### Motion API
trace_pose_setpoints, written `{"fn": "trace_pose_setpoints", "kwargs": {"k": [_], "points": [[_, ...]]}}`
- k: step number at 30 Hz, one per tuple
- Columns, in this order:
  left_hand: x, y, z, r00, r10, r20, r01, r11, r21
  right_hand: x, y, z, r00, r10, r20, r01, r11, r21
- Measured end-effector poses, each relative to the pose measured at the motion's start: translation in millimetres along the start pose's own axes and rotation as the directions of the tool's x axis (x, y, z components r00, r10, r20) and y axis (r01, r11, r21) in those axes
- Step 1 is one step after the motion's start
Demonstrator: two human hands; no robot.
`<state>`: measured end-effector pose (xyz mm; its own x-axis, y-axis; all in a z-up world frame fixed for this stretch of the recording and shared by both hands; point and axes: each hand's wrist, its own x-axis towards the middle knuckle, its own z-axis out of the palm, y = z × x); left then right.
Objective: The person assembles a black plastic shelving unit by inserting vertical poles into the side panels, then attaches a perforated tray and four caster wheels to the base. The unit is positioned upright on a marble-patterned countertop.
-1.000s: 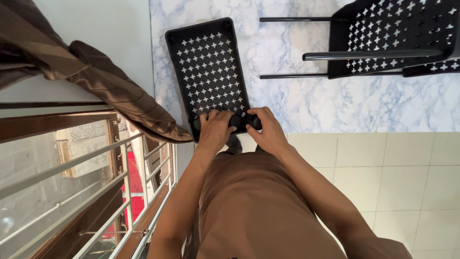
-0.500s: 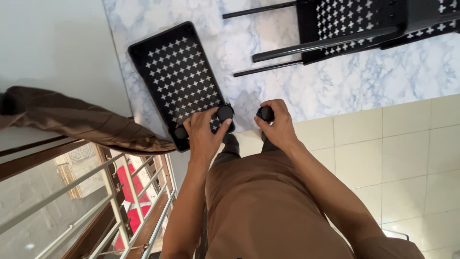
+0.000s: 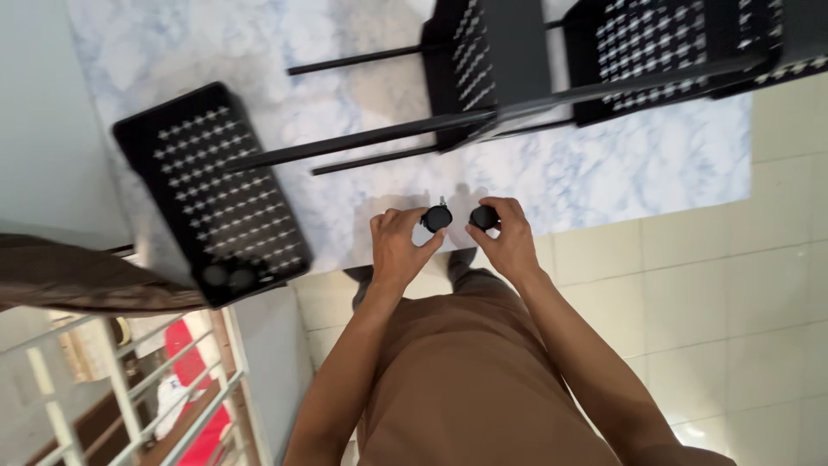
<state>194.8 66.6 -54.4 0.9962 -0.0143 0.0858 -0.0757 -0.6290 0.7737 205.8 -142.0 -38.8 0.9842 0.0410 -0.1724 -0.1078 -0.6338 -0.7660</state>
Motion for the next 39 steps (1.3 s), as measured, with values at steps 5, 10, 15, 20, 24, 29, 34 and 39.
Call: {"fn": "trace_pose_setpoints", "kwargs": {"k": [5, 10, 15, 20, 24, 29, 34, 39], "points": [[19, 29, 79, 0.998, 0.022, -0.060, -0.018, 0.998, 0.067, 27, 61, -62, 0.994, -0.092, 0.062, 0.101, 0.983, -0.155], [24, 42, 114, 0.993, 0.038, -0.108, -0.020, 0.986, 0.166, 54, 86, -81, 0.983, -0.150, 0.103, 0.165, 0.974, -0.156], [28, 51, 122, 0.993, -0.044, -0.106, 0.066, 0.975, 0.214, 76, 86, -78, 0.958, -0.240, 0.158, 0.261, 0.958, -0.122], [31, 55, 127, 0.988, -0.088, -0.123, 0.112, 0.973, 0.203, 85, 89, -73, 0.955, -0.259, 0.147, 0.279, 0.951, -0.132], [35, 57, 125, 0.986, -0.109, -0.122, 0.130, 0.975, 0.181, 90, 91, -69, 0.948, -0.269, 0.171, 0.297, 0.941, -0.162], [33, 53, 112, 0.991, -0.127, -0.041, 0.132, 0.984, 0.120, 82, 90, -64, 0.957, -0.209, 0.199, 0.248, 0.948, -0.197], [21, 33, 82, 0.991, -0.122, 0.045, 0.119, 0.990, 0.069, 62, 70, -56, 0.980, -0.175, 0.099, 0.199, 0.909, -0.366], [-3, -1, 23, 0.993, -0.106, 0.054, 0.105, 0.994, 0.025, 35, 22, -27, 0.961, -0.278, 0.016, 0.261, 0.880, -0.398]]}}
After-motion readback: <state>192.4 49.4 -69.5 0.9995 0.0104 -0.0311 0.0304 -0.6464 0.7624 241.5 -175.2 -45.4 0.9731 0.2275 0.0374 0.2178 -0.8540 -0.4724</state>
